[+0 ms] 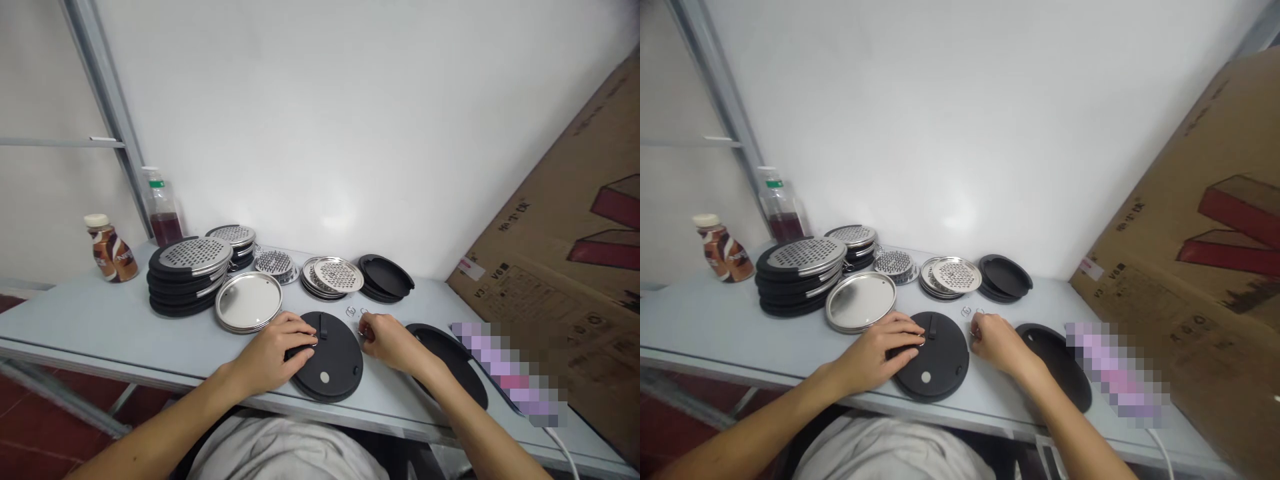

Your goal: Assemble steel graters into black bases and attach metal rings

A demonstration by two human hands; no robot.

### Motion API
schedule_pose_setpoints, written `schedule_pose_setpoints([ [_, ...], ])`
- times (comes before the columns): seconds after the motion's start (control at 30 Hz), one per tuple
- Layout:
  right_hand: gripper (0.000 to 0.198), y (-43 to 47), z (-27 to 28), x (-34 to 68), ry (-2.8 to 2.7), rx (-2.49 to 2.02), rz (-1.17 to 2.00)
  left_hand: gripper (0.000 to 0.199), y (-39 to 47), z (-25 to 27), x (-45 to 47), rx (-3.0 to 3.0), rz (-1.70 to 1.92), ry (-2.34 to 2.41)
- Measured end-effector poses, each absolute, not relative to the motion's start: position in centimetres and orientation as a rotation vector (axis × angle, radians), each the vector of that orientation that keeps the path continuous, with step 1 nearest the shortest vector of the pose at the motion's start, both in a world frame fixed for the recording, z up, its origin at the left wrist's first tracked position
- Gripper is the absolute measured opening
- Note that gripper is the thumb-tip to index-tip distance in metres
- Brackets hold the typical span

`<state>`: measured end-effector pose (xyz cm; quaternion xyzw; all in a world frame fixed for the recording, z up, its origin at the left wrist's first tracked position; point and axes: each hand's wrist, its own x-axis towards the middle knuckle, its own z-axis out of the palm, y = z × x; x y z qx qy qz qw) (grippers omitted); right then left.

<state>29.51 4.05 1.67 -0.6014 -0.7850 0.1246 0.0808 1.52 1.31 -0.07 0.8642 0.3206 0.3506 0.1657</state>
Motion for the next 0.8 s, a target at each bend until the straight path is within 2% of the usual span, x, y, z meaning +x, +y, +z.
schedule_pose_setpoints([
  [0.2, 0.011, 3.3, 4.3, 28.7, -2.18, -1.699, 0.336, 0.025, 1.3, 0.1, 1.6, 2.403, 1.01, 0.92],
  [0.4, 0.022, 2.7, 2.7, 25.3, -2.035, -1.317, 0.768, 0.025, 1.2, 0.4, 1.6, 2.394, 0.997, 0.937],
  [0.5, 0.024, 2.1, 1.0, 24.6, -1.943, -1.23, 0.792, 0.027, 1.2, 0.5, 1.7, 2.375, 0.99, 0.943],
  [0.63, 0.027, 1.6, 0.1, 24.8, -1.788, -1.192, 1.018, 0.024, 1.5, 0.4, 1.9, 2.271, 1.041, 1.068],
  [0.8, 0.02, 1.6, 0.3, 24.6, -1.739, -1.233, 1.047, 0.02, 2.3, 0.3, 2.4, 2.306, 0.996, 1.123],
])
